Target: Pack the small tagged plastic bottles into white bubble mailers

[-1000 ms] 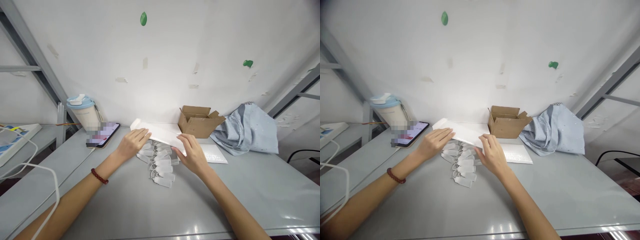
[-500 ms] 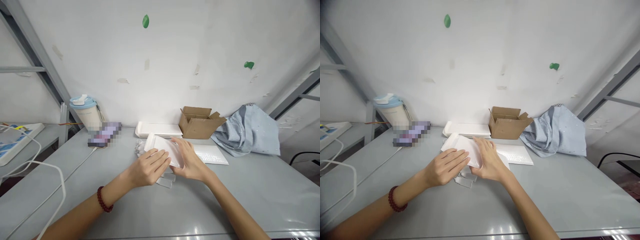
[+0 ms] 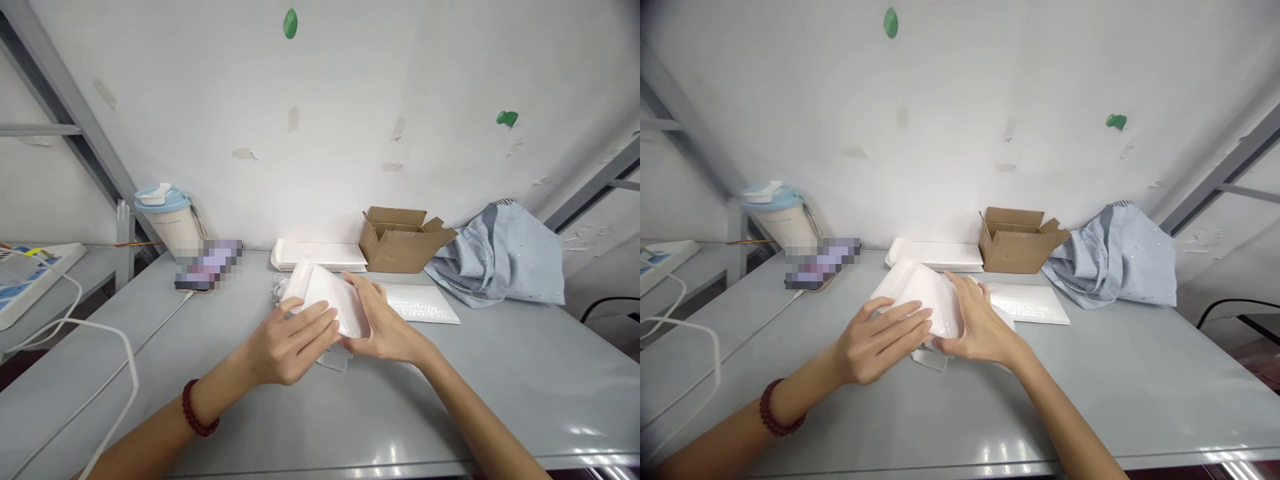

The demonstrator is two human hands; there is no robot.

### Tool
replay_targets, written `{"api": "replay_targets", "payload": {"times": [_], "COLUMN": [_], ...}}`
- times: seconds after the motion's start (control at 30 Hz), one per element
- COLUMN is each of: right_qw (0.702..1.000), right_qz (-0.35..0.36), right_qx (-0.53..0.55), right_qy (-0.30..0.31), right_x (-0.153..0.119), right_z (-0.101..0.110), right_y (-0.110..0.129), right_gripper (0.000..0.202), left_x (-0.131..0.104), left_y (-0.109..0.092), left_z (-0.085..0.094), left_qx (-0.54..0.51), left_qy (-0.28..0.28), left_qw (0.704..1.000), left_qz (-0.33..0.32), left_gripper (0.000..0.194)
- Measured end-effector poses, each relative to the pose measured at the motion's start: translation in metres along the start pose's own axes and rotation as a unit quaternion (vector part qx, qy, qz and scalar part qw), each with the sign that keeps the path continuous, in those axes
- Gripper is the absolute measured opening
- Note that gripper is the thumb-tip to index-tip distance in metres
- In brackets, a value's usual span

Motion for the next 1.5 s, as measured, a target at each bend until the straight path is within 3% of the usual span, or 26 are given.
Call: {"api": "replay_targets", "payload": {"times": [0.13,0.23,0.3,0.33,0.4,0.47,0.53,0.63,0.73,0.8,0.9,1.0,1.1,1.33,1.5], "right_qw": [0.997,0.994,0.992,0.991,0.989,0.988,0.987,0.987,0.986,0.984,0.98,0.975,0.971,0.958,0.956], "right_qz": [0.009,0.017,0.024,0.026,0.03,0.04,0.052,0.063,0.072,0.08,0.096,0.107,0.12,0.188,0.192], "right_qx": [-0.062,-0.094,-0.108,-0.113,-0.123,-0.132,-0.137,-0.141,-0.147,-0.154,-0.173,-0.195,-0.204,-0.169,-0.157], "right_qy": [-0.036,-0.055,-0.064,-0.068,-0.073,-0.073,-0.066,-0.049,-0.043,-0.041,-0.032,-0.027,-0.033,-0.137,-0.154], "right_x": [0.002,0.001,0.001,0.001,0.001,0.001,0.001,0.002,0.002,0.001,0.001,0.0,-0.001,-0.006,-0.007], "right_z": [0.006,0.007,0.007,0.006,0.006,0.005,0.002,-0.003,-0.008,-0.01,-0.015,-0.019,-0.02,-0.004,0.001], "right_y": [-0.003,-0.005,-0.005,-0.005,-0.004,-0.001,0.002,0.005,0.01,0.014,0.022,0.027,0.03,0.04,0.038], "right_gripper": [0.084,0.083,0.082,0.081,0.08,0.079,0.08,0.08,0.08,0.08,0.082,0.082,0.079,0.06,0.057], "left_x": [-0.002,-0.013,-0.029,-0.039,-0.056,-0.064,-0.065,-0.068,-0.075,-0.08,-0.081,-0.08,-0.079,-0.078,-0.081], "left_y": [0.021,0.052,0.075,0.083,0.087,0.081,0.077,0.076,0.071,0.066,0.06,0.055,0.054,0.057,0.057], "left_z": [0.002,0.001,-0.008,-0.016,-0.034,-0.047,-0.05,-0.054,-0.06,-0.064,-0.069,-0.071,-0.073,-0.073,-0.071], "left_qx": [0.035,-0.018,-0.131,-0.209,-0.374,-0.498,-0.557,-0.582,-0.563,-0.536,-0.501,-0.47,-0.461,-0.474,-0.481], "left_qy": [-0.023,-0.024,-0.004,0.013,0.057,0.092,0.1,0.093,0.118,0.138,0.165,0.173,0.164,0.145,0.146], "left_qw": [0.993,0.958,0.89,0.837,0.706,0.589,0.525,0.485,0.46,0.463,0.494,0.529,0.541,0.524,0.502], "left_qz": [0.108,0.286,0.437,0.505,0.598,0.63,0.636,0.646,0.676,0.692,0.691,0.685,0.685,0.693,0.704], "left_gripper": [0.009,0.021,0.031,0.037,0.047,0.051,0.049,0.042,0.033,0.023,0.013,0.02,0.026,0.027,0.028]}}
Point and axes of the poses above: each hand's wrist, its own x-axis towards the middle knuckle, its own z-axis out of the back of the hand, y = z × x, the point moved 8 cm from there along x, towards the middle knuckle, and after that the axes turned 2 degrees about z, right-handed, at the moved point
